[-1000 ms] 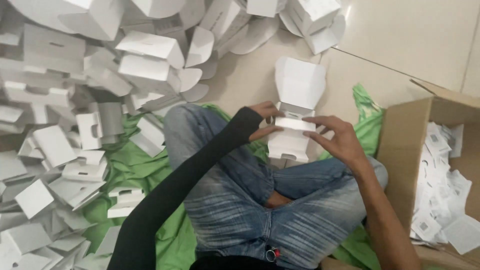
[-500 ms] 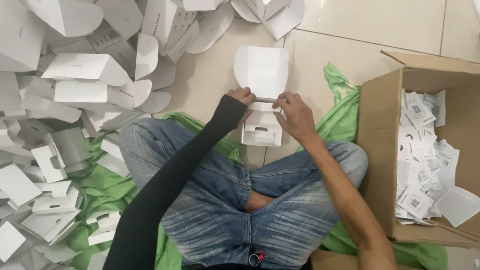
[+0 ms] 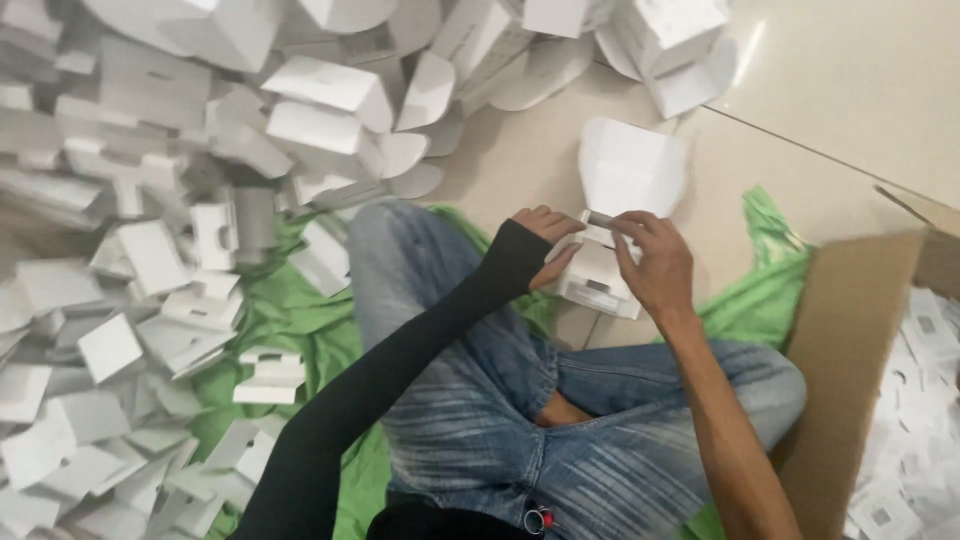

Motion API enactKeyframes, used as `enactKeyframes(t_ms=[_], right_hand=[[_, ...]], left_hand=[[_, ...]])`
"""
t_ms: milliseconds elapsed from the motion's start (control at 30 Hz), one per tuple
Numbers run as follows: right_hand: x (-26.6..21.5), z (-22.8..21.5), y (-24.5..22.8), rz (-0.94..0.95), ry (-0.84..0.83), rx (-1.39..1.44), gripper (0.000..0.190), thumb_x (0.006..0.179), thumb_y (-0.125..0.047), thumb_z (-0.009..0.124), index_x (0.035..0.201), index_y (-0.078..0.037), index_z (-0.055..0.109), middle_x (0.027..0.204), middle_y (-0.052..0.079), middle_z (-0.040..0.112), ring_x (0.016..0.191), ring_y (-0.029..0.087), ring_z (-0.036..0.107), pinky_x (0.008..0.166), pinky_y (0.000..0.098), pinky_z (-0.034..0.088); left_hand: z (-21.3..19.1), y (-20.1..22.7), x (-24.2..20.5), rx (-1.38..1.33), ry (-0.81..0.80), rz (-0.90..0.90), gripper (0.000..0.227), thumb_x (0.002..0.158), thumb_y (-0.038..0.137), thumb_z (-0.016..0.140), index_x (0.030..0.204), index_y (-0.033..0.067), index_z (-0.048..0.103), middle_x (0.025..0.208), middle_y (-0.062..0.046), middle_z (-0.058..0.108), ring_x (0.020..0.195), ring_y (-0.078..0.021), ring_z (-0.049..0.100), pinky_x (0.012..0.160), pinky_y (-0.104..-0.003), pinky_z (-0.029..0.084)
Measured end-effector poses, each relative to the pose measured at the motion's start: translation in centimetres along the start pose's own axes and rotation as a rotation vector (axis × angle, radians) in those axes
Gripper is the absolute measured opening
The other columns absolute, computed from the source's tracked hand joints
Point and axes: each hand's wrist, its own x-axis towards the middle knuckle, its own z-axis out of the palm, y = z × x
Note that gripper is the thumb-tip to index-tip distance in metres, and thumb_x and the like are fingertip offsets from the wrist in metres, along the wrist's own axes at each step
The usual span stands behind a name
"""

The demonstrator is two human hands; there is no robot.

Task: Packing small white product boxes with instruction manuals/leaflets.

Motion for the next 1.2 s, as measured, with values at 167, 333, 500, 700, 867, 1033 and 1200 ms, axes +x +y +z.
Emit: enactKeyframes(t_ms=[167, 333, 500, 700, 867, 1033, 1200], right_hand=[[6.2, 1.9, -10.5, -0.026, -0.095, 0.337, 0.021, 0.096, -0.01, 0.071, 0.116, -0.011, 0.075, 0.125, 0.007, 0.069, 0.108, 0.026, 0.067, 0.088, 0.0379, 0.057], [10.1, 6.9, -22.3, -0.431, -0.199, 0.455, 0.025, 0.094, -0.012, 0.075, 0.119, -0.01, 0.074, 0.128, 0.006, 0.068, 0.119, 0.029, 0.064, 0.1, 0.0426, 0.053], [10.2, 13.1, -32.5, -0.729, -0.512, 0.504, 0.028, 0.091, -0.021, 0.076, 0.117, -0.012, 0.073, 0.128, 0.007, 0.068, 0.115, 0.032, 0.063, 0.098, 0.0476, 0.05], [5.1, 21.3, -37.4, -0.811, -0.707, 0.571, 0.036, 0.089, -0.019, 0.075, 0.123, -0.009, 0.069, 0.128, 0.011, 0.066, 0.114, 0.035, 0.064, 0.095, 0.0467, 0.052], [-2.7, 27.6, -37.1, -0.649, -0.824, 0.483, 0.058, 0.083, -0.017, 0.076, 0.137, -0.006, 0.057, 0.127, 0.017, 0.064, 0.11, 0.039, 0.062, 0.088, 0.0482, 0.053], [-5.6, 28.6, -36.6, -0.637, -0.745, 0.395, 0.074, 0.071, -0.013, 0.076, 0.14, -0.003, 0.05, 0.128, 0.025, 0.062, 0.108, 0.043, 0.061, 0.079, 0.0484, 0.054], [-3.3, 25.4, -37.8, -0.526, -0.849, 0.46, 0.052, 0.087, -0.016, 0.072, 0.137, -0.01, 0.06, 0.119, 0.017, 0.068, 0.104, 0.038, 0.066, 0.085, 0.0477, 0.054]], left_hand=[[-14.7, 2.1, -8.9, -0.096, 0.245, -0.273, 0.024, 0.096, 0.013, 0.07, 0.119, 0.0086, 0.071, 0.111, -0.011, 0.074, 0.097, -0.0248, 0.069, 0.086, -0.038, 0.055], [-26.1, 1.5, -22.2, 0.087, 0.473, -0.587, 0.019, 0.098, 0.011, 0.068, 0.116, 0.0096, 0.074, 0.108, -0.009, 0.076, 0.089, -0.0219, 0.071, 0.077, -0.035, 0.054], [-31.1, 2.7, -32.5, 0.206, 0.6, -0.883, 0.017, 0.098, 0.012, 0.066, 0.113, 0.0077, 0.073, 0.103, -0.009, 0.077, 0.086, -0.0207, 0.07, 0.077, -0.033, 0.053], [-24.8, 0.6, -40.6, 0.219, 0.637, -1.078, 0.03, 0.095, 0.024, 0.07, 0.121, 0.0088, 0.069, 0.108, -0.013, 0.074, 0.097, -0.0244, 0.074, 0.083, -0.036, 0.057], [-21.5, 0.8, -41.2, 0.477, 0.379, -1.201, 0.078, 0.076, 0.053, 0.079, 0.135, 0.006, 0.058, 0.107, -0.021, 0.07, 0.092, -0.0367, 0.07, 0.08, -0.048, 0.053], [-19.1, -0.7, -44.3, 0.506, 0.245, -1.281, 0.095, 0.072, 0.061, 0.081, 0.143, 0.0067, 0.051, 0.107, -0.024, 0.067, 0.087, -0.0403, 0.07, 0.079, -0.051, 0.052], [-22.5, 0.4, -43.3, 0.142, 0.469, -1.29, 0.068, 0.086, 0.042, 0.075, 0.144, 0.0116, 0.056, 0.107, -0.014, 0.07, 0.081, -0.0305, 0.07, 0.072, -0.039, 0.055]])
